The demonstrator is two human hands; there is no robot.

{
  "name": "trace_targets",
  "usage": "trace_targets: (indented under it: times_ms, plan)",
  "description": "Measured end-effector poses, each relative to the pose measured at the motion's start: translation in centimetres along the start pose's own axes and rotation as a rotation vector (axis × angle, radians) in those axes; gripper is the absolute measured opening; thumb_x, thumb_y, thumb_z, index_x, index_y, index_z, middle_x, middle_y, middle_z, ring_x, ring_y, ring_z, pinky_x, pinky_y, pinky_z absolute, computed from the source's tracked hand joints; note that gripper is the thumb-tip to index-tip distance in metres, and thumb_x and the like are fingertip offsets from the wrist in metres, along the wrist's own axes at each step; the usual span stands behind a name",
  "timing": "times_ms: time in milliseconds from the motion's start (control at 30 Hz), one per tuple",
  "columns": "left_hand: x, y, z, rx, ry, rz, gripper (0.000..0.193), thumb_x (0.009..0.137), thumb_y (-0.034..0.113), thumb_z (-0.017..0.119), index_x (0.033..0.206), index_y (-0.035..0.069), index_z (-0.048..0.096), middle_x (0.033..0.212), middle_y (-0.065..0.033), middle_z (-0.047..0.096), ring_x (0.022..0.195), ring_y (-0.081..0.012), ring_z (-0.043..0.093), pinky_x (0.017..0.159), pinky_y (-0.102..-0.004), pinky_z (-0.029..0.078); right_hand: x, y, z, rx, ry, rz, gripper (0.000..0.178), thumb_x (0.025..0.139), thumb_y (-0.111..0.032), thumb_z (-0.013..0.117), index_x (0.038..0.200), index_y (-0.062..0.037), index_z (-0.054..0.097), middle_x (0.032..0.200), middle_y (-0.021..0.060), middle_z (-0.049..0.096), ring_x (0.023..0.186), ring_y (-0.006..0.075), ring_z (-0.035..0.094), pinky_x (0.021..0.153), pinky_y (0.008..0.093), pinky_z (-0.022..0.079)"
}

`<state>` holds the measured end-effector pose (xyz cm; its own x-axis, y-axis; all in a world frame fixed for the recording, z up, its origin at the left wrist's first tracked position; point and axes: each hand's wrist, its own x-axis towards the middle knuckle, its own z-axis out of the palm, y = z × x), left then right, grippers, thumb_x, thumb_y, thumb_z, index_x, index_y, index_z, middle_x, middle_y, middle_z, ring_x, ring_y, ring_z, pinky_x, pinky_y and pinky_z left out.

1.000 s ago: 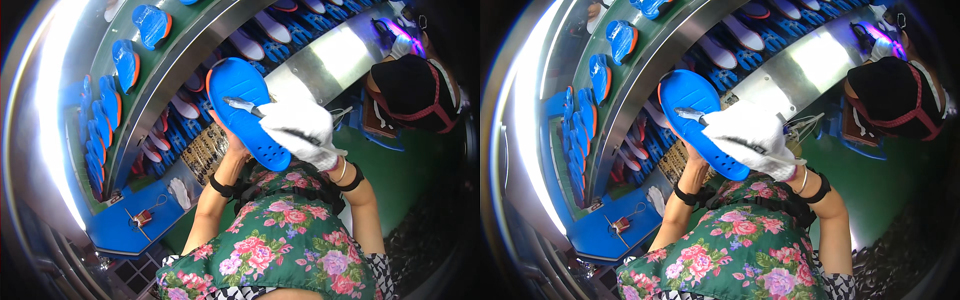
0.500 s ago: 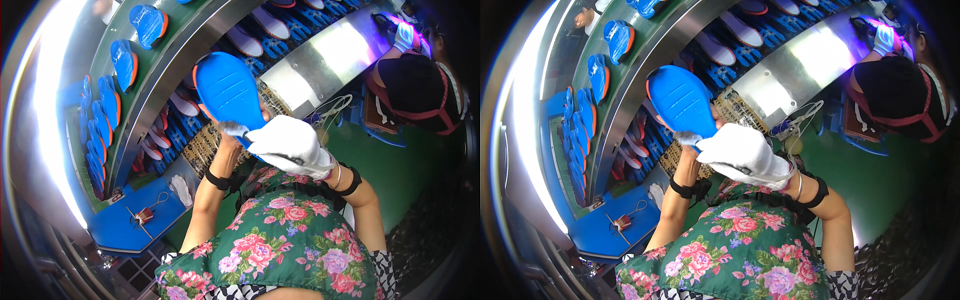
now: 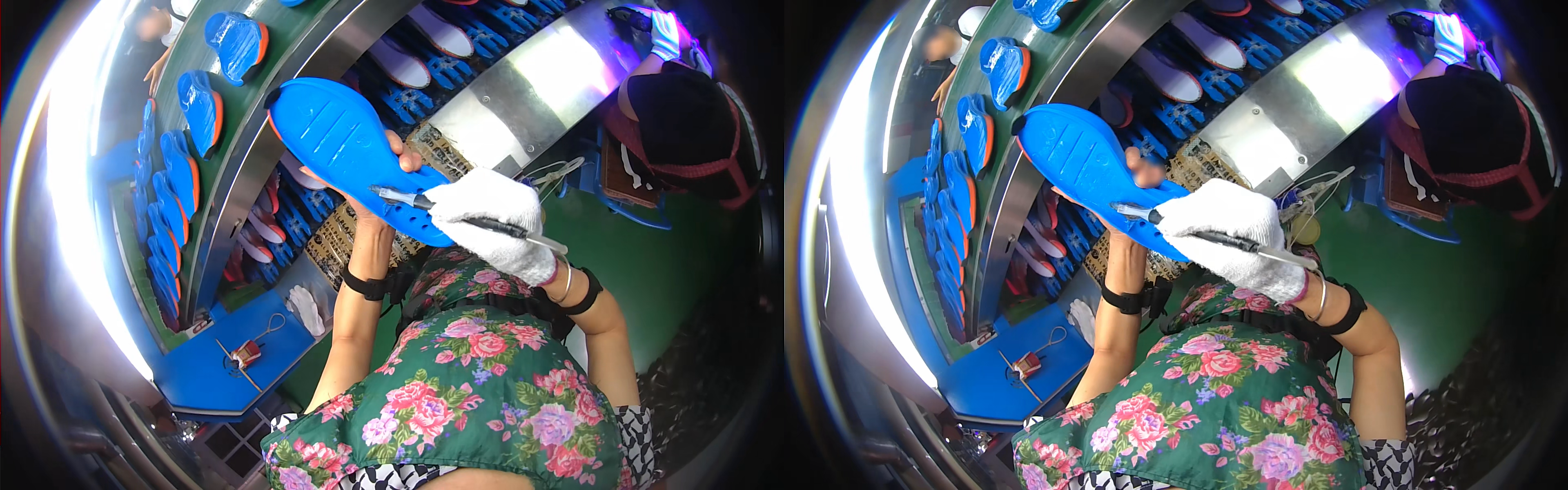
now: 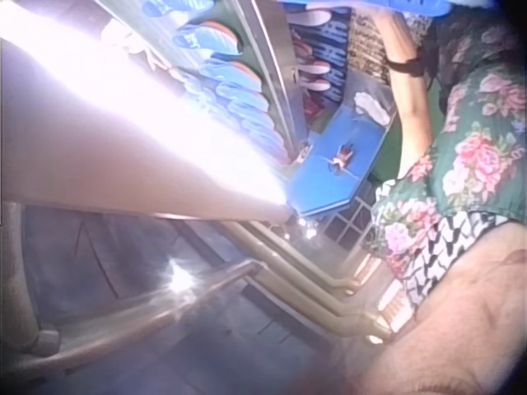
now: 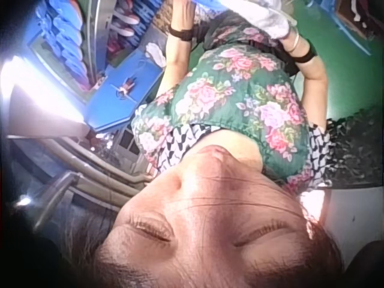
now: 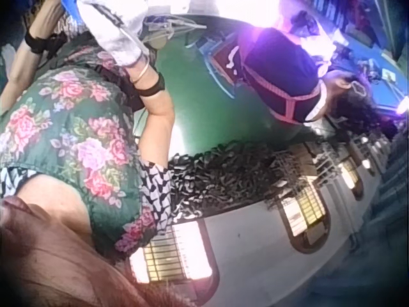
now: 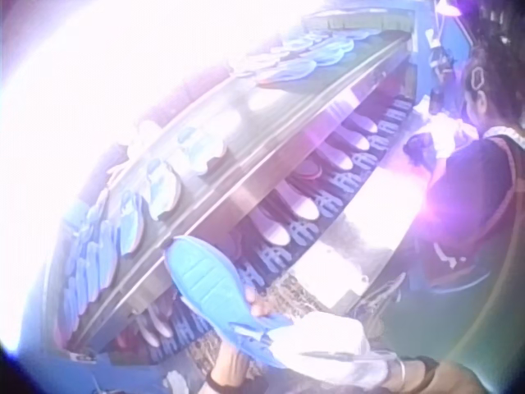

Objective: The person picks up a blue shoe sole from a conveyor belt, applies a substance to the bottom and sides with a brush, and places it back onto the belt. This process is repeated for several more soles.

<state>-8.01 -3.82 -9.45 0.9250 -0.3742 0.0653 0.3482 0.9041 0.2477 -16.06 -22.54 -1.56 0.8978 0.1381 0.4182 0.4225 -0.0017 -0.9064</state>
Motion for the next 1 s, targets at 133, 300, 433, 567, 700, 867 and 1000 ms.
trace_targets:
  times_ms: [133,300,433,567,700,867,1000]
  plan:
    - [0.3,0.6,-1.2,0.081,-0.013,-0.101,0.110,0.060,0.103,0.052,0.106,0.003,0.050,0.081,-0.0074,0.055,0.083,-0.0186,0.047,0.074,-0.0317,0.043,-0.6,-1.0,0.9,-0.292,-0.108,-0.226,0.021,0.076,0.000,0.082,0.096,-0.0062,0.079,0.097,0.0117,0.077,0.085,0.0247,0.073,0.074,0.0358,0.058]
    - [0.9,1.0,-1.1,-0.120,-0.098,-0.035,0.118,0.063,0.101,0.052,0.125,0.001,0.054,0.105,-0.0166,0.064,0.082,-0.0307,0.063,0.072,-0.0444,0.052,-0.4,-0.5,-0.4,-0.068,-0.058,0.007,0.015,0.077,0.001,0.081,0.091,-0.0051,0.078,0.097,0.0137,0.077,0.087,0.0263,0.074,0.075,0.0362,0.058]
    - [1.3,1.3,-1.1,-0.067,-0.038,-0.080,0.121,0.062,0.103,0.048,0.128,0.001,0.054,0.101,-0.0181,0.065,0.075,-0.0313,0.062,0.070,-0.0445,0.052,-1.6,-0.6,0.0,-0.360,-0.143,-0.265,0.029,0.077,-0.002,0.082,0.105,-0.0071,0.078,0.104,0.0121,0.077,0.086,0.0270,0.072,0.076,0.0373,0.057]
    - [1.3,1.8,-0.9,-0.088,-0.013,-0.145,0.124,0.061,0.105,0.043,0.128,0.001,0.054,0.098,-0.0191,0.065,0.072,-0.0316,0.062,0.068,-0.0445,0.052,-2.0,-1.0,0.1,0.032,-0.121,0.125,0.017,0.079,0.000,0.081,0.095,-0.0050,0.078,0.098,0.0118,0.077,0.089,0.0245,0.073,0.077,0.0353,0.058]
    - [1.6,2.5,-0.9,0.079,-0.010,-0.245,0.124,0.063,0.105,0.040,0.131,0.003,0.053,0.097,-0.0199,0.066,0.072,-0.0334,0.063,0.066,-0.0455,0.053,-1.8,-0.7,-0.2,-0.215,-0.078,-0.073,0.020,0.081,0.002,0.078,0.100,-0.0052,0.077,0.101,0.0126,0.077,0.087,0.0258,0.073,0.076,0.0363,0.058]
    - [2.0,2.7,-1.2,0.064,-0.037,-0.407,0.128,0.065,0.103,0.041,0.143,0.002,0.048,0.108,-0.0239,0.066,0.078,-0.0362,0.065,0.067,-0.0493,0.056,-3.2,-0.4,0.5,-0.223,-0.290,-0.095,0.024,0.080,-0.005,0.080,0.103,-0.0113,0.077,0.105,0.0091,0.076,0.089,0.0259,0.071,0.074,0.0357,0.058]
    - [2.4,3.4,-2.5,0.131,-0.166,-0.574,0.133,0.062,0.104,0.040,0.147,0.002,0.046,0.117,-0.0239,0.066,0.088,-0.0375,0.068,0.070,-0.0516,0.059,-2.4,-0.2,0.3,-0.075,-0.228,-0.018,0.025,0.078,-0.004,0.081,0.101,-0.0092,0.077,0.101,0.0088,0.076,0.083,0.0259,0.070,0.072,0.0359,0.058]
